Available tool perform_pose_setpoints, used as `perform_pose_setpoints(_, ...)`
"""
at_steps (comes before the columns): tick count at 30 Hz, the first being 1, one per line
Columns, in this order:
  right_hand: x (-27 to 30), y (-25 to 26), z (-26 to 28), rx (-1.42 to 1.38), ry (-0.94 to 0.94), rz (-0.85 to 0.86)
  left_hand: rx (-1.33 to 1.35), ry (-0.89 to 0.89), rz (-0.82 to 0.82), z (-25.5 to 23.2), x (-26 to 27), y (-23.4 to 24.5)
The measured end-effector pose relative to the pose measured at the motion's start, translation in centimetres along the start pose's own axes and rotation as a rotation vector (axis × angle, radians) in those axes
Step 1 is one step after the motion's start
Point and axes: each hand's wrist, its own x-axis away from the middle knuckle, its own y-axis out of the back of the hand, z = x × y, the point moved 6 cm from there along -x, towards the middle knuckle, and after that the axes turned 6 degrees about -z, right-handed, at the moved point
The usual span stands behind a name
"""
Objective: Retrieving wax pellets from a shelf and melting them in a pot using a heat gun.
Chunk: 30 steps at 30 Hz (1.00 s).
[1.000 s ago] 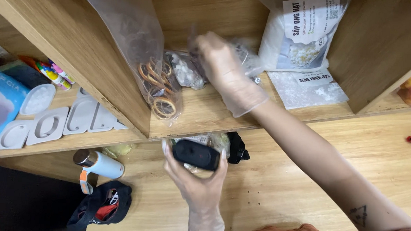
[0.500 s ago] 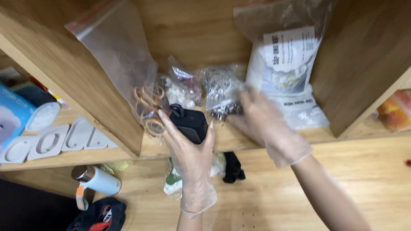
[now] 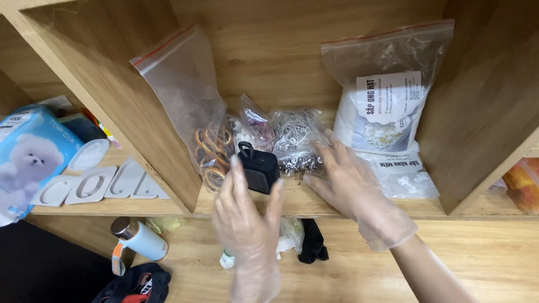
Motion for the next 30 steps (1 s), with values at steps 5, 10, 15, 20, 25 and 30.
perform_pose_setpoints(5,1.0,1.3,1.2,0.061,0.108,-0.077,-0.552,-0.591,-0.049,-6.1,-10.1,3.6)
perform_pose_setpoints(10,1.9,0.2,0.7,0.112,0.077,0.027,-1.219,-0.644,0.278,-0.4,-15.2,-2.6)
perform_pose_setpoints(15,2.4,0.0,-0.5,0.111,0.105,-0.016,-1.616,-0.544,0.300,0.7,-16.0,-2.4)
perform_pose_setpoints(20,3.6,0.6,-0.1,0.069,0.109,-0.025,-1.766,-0.526,0.351,1.2,-15.6,-2.5)
perform_pose_setpoints(25,5.1,1.4,0.1,0.071,0.083,-0.045,-1.560,-0.622,0.266,-0.8,-13.3,-0.8)
perform_pose_setpoints(30,7.7,3.1,0.3,0.042,0.039,-0.148,-0.854,-0.656,0.069,-4.8,-7.5,4.1)
